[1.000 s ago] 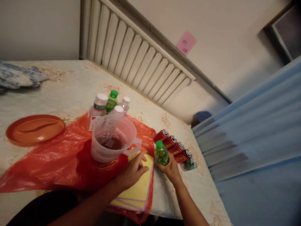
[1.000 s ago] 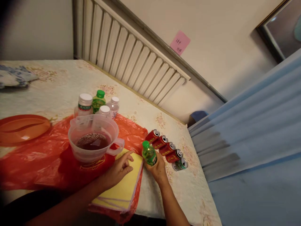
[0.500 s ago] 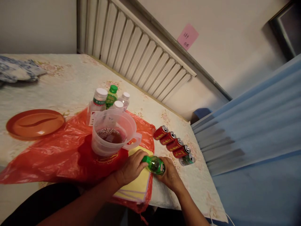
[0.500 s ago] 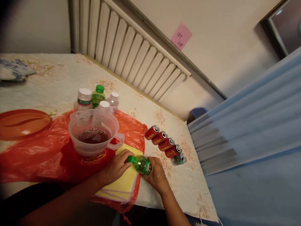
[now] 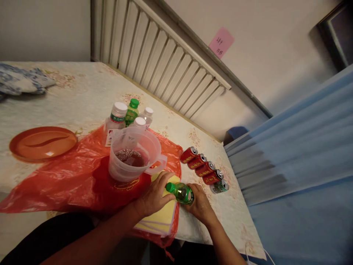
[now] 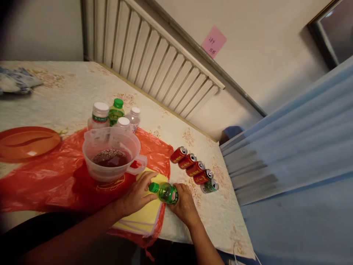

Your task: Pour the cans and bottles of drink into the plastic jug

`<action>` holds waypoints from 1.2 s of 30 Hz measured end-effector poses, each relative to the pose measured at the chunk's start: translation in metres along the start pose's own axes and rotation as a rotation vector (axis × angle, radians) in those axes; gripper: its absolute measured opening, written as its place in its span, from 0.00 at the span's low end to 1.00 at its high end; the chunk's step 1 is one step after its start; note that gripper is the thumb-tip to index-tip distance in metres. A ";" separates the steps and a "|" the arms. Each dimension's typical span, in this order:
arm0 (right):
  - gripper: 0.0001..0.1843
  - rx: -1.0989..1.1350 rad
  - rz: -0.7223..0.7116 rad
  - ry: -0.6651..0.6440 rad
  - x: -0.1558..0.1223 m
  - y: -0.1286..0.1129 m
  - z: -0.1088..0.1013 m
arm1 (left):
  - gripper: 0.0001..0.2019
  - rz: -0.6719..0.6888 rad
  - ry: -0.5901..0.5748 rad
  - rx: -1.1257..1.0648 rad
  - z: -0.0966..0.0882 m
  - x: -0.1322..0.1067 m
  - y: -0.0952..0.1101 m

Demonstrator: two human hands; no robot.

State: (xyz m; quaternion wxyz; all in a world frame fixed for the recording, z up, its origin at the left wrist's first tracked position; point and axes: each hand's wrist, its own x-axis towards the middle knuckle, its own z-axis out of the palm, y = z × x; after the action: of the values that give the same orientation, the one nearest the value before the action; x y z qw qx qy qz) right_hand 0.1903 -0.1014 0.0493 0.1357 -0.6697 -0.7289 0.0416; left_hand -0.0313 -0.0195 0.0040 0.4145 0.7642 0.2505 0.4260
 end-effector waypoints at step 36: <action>0.31 -0.141 -0.211 0.199 0.091 -0.039 -0.087 | 0.03 -0.204 -0.073 -0.036 0.001 0.001 0.000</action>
State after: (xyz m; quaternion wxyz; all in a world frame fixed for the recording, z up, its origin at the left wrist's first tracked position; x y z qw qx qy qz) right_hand 0.1688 -0.0263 0.1556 0.1634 -0.5980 -0.7794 -0.0906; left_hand -0.0298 -0.0194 0.0035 0.4780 0.7423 0.3040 0.3579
